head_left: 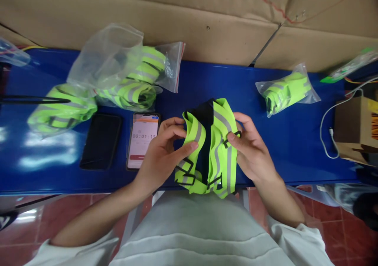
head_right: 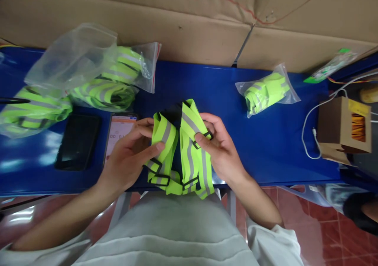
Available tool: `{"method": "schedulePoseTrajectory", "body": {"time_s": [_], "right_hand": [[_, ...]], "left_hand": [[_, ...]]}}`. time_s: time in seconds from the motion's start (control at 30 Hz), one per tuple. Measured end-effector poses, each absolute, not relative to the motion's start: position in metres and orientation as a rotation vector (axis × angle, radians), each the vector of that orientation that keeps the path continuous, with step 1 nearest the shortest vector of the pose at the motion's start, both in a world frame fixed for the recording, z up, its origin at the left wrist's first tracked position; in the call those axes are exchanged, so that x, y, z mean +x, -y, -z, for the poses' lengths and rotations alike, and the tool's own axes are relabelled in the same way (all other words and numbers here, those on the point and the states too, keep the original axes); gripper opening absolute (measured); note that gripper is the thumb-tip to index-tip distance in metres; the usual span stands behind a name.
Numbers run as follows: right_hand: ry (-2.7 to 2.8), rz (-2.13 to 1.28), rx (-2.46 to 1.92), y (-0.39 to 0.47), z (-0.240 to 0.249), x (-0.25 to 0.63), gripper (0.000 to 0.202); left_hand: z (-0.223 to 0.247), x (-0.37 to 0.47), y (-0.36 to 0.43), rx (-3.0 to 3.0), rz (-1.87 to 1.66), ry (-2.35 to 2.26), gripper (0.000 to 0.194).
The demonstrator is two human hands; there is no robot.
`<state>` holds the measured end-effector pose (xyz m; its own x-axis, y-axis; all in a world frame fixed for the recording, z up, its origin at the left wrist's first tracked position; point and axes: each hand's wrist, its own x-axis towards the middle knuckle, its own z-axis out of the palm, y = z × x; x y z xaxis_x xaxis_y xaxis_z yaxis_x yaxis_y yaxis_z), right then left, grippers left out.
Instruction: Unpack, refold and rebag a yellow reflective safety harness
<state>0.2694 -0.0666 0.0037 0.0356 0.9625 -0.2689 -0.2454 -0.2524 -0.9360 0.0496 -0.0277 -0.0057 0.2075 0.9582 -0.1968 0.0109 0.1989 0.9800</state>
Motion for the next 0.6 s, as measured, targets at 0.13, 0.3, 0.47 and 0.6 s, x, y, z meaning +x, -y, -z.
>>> {"method": "schedulePoseTrajectory", "body": {"time_s": [0.13, 0.3, 0.47, 0.6], "right_hand": [[0.834, -1.497, -1.131, 0.064, -0.008, 0.275, 0.042], [0.769, -1.525, -1.122, 0.063, -0.014, 0.278, 0.028], [0.795, -1.799, -1.14, 0.069, 0.001, 0.281, 0.03], [0.954, -1.907, -1.124, 0.079, 0.01, 0.292, 0.028]], "left_hand": [[0.01, 0.046, 0.031, 1.0, -0.67, -1.047, 0.032], [0.008, 0.041, 0.022, 0.894, -0.519, -1.027, 0.036], [0.0, 0.04, 0.007, 0.994, -0.727, -1.0, 0.023], [-0.022, 0.036, -0.001, 1.025, -0.746, -0.92, 0.019]]}}
